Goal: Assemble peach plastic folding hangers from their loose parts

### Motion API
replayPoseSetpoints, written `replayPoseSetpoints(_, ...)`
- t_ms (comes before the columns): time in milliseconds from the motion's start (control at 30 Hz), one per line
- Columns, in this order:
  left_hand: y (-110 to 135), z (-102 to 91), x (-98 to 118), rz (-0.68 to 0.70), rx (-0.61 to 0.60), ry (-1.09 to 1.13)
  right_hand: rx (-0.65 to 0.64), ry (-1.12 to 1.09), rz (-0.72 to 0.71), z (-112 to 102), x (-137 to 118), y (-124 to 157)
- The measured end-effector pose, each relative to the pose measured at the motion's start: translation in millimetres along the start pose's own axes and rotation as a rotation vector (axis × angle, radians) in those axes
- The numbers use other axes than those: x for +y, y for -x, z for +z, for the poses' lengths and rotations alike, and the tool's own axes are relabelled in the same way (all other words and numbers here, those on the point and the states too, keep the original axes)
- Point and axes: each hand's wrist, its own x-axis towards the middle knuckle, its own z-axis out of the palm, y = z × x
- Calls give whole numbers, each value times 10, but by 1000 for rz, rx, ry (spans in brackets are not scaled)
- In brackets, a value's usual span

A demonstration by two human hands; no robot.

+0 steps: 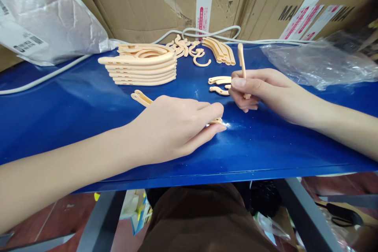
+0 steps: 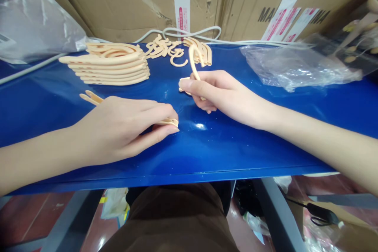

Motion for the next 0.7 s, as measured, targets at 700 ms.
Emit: replayPoseSetpoints(700,5,26,-16,31,27,-19,-93,-1,-8,7,23,-3)
